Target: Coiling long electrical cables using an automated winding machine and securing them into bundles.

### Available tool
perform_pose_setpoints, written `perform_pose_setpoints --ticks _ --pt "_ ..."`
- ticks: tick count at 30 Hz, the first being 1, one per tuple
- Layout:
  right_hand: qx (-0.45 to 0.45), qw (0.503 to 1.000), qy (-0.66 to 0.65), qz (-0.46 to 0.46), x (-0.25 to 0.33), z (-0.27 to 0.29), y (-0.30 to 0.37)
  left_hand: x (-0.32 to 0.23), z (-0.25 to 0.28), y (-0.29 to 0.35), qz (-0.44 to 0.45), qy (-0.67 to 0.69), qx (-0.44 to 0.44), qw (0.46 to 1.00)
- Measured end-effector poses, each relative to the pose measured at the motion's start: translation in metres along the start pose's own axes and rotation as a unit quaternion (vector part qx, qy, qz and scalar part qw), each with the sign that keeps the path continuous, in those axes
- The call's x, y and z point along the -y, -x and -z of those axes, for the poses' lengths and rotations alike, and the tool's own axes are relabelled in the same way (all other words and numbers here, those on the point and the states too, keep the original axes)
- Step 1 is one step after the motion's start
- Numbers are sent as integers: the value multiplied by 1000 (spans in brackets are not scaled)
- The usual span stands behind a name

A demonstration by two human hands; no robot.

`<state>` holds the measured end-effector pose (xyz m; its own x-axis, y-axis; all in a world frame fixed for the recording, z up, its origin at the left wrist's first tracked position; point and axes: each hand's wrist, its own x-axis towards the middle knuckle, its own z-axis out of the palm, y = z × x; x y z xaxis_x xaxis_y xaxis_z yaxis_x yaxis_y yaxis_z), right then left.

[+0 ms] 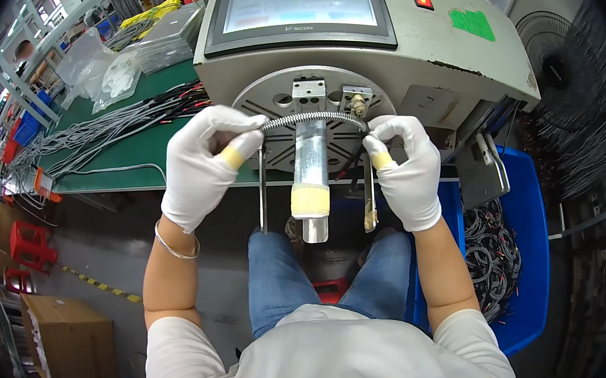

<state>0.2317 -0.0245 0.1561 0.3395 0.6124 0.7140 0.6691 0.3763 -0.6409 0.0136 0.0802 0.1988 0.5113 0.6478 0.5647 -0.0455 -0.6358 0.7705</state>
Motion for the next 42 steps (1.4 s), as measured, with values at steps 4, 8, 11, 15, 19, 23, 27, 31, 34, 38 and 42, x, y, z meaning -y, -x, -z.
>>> perform_pose_setpoints --ticks 4,8,11,15,19,23,27,31,34,38,42 --pt "-27 999 27 2 0 -7 -2 28 11 16 69 92 -31 993" --pt "-50 997 63 19 0 -6 -4 64 36 28 107 114 -22 987" --pt "-53 996 67 24 0 -1 -3 93 55 43 192 130 -20 973" --pt "-49 998 25 -17 1 7 3 124 65 62 201 171 -15 964" --pt "-59 992 -41 -102 2 17 10 134 66 67 214 166 5 963" --pt "-75 989 -42 -122 0 29 13 127 73 65 218 169 4 961" --pt "-86 986 -45 -134 -1 41 16 115 88 66 186 167 -36 967" --pt "-107 983 -44 -139 -2 49 17 113 94 70 248 94 1 964" --pt "-113 983 -36 -141 -4 57 19 116 92 75 248 134 19 959" --pt "-186 974 -29 -128 -8 73 20 117 89 79 249 147 20 957" --pt "-226 967 -9 -117 -10 93 28 114 88 79 258 118 26 958"
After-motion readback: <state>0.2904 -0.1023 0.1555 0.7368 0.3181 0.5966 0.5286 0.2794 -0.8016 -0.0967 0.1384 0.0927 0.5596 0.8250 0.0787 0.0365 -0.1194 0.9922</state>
